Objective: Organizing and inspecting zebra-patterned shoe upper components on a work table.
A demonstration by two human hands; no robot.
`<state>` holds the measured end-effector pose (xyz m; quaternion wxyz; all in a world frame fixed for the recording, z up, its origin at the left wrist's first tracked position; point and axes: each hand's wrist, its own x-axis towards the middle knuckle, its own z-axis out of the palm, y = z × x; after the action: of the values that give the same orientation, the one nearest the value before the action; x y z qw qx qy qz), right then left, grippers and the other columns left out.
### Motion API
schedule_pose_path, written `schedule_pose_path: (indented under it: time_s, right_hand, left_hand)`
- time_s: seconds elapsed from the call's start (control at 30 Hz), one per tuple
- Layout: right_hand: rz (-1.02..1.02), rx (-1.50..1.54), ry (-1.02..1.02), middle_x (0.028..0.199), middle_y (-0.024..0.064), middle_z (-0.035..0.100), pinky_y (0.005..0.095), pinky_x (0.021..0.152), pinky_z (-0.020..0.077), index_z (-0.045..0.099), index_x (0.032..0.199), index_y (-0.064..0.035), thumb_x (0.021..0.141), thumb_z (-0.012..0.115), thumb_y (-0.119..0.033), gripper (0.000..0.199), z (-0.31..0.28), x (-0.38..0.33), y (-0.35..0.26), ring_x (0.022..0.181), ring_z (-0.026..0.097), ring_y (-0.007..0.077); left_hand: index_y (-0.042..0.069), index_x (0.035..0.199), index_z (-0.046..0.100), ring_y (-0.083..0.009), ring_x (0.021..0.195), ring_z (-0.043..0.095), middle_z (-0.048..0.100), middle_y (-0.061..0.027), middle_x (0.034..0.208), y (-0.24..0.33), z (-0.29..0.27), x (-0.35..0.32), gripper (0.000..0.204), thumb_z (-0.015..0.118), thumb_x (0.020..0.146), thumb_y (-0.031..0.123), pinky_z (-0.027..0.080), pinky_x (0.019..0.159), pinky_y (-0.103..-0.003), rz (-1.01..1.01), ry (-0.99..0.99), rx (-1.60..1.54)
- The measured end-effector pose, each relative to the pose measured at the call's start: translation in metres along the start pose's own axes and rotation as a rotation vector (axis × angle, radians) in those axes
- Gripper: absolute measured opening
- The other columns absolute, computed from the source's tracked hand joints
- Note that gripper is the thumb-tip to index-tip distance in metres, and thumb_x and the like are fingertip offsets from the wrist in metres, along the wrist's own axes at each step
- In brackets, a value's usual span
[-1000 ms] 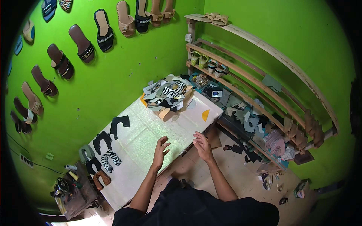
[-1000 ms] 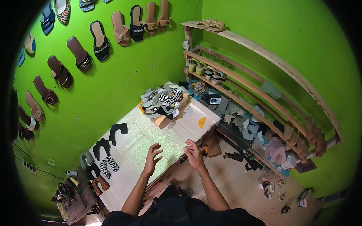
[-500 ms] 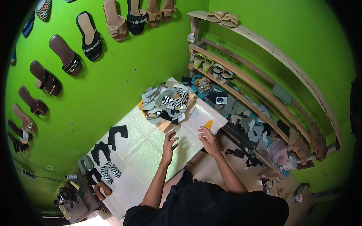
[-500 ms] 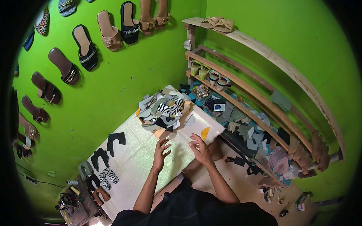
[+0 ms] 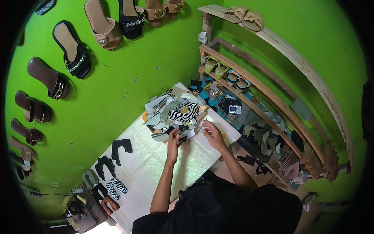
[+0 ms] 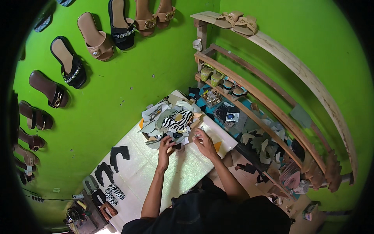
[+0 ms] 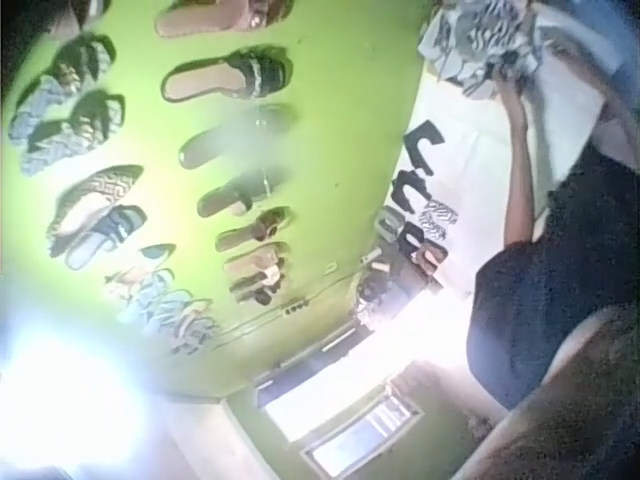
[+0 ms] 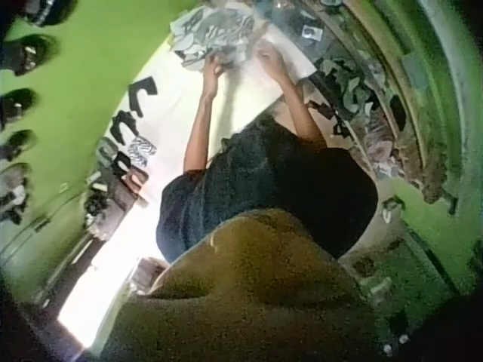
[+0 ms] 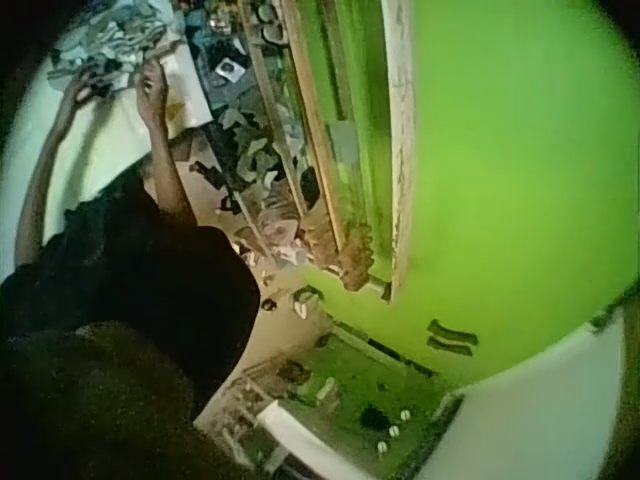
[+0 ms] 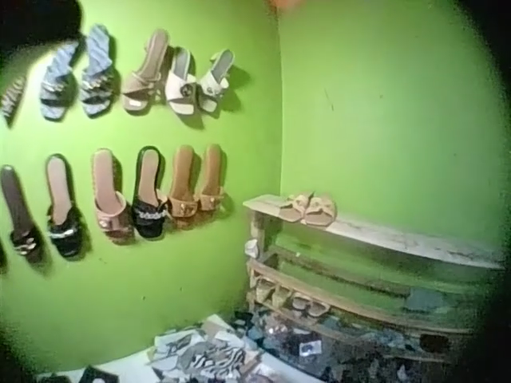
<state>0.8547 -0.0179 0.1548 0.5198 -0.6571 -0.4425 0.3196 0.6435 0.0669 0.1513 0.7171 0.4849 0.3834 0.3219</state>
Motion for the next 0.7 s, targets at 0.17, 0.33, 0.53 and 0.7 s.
schedule_pose_path:
  time_s: [0.17,0.33,0.53,0.7]
  right_hand:
    - [0.006,-0.006,-0.064,0.121,0.0151,0.062,0.0328,0.084,0.0549,0.046,0.137,-0.0034,0.094,0.063,-0.016,0.048,-0.004,0.052,0.019,0.099,0.066,0.0224]
    - [-0.060,-0.107,-0.077,0.114,0.0163,0.065,0.0337,0.078,0.0551,0.050,0.133,-0.0014,0.092,0.063,-0.015,0.045,0.000,0.106,0.052,0.088,0.068,0.0239]
    - [0.029,-0.240,-0.008,0.096,0.0137,0.066,0.0359,0.072,0.0526,0.061,0.113,-0.0004,0.085,0.069,-0.017,0.033,0.013,0.143,0.076,0.076,0.065,0.0257]
    - [-0.046,-0.189,0.079,0.091,0.0126,0.065,0.0337,0.074,0.0510,0.060,0.102,-0.0012,0.080,0.076,-0.014,0.029,0.019,0.149,0.082,0.078,0.064,0.0234]
  left_hand:
    - [0.010,0.144,0.038,-0.0247,0.128,0.048,0.042,-0.0098,0.146,0.009,0.009,0.036,0.051,0.042,0.100,0.037,0.040,0.102,-0.045,-0.026,0.058,0.054]
    - [0.012,0.131,0.049,-0.0170,0.113,0.049,0.052,-0.0040,0.120,-0.015,0.011,0.073,0.042,0.045,0.100,0.041,0.038,0.099,-0.045,-0.019,0.144,0.036]
    - [0.013,0.121,0.055,-0.0155,0.109,0.049,0.053,-0.0018,0.113,-0.026,0.020,0.089,0.038,0.049,0.097,0.042,0.038,0.096,-0.044,-0.074,0.187,0.040]
    - [0.014,0.117,0.057,-0.0173,0.112,0.049,0.054,-0.0020,0.115,-0.018,0.033,0.089,0.035,0.050,0.095,0.041,0.039,0.095,-0.048,-0.161,0.212,0.096]
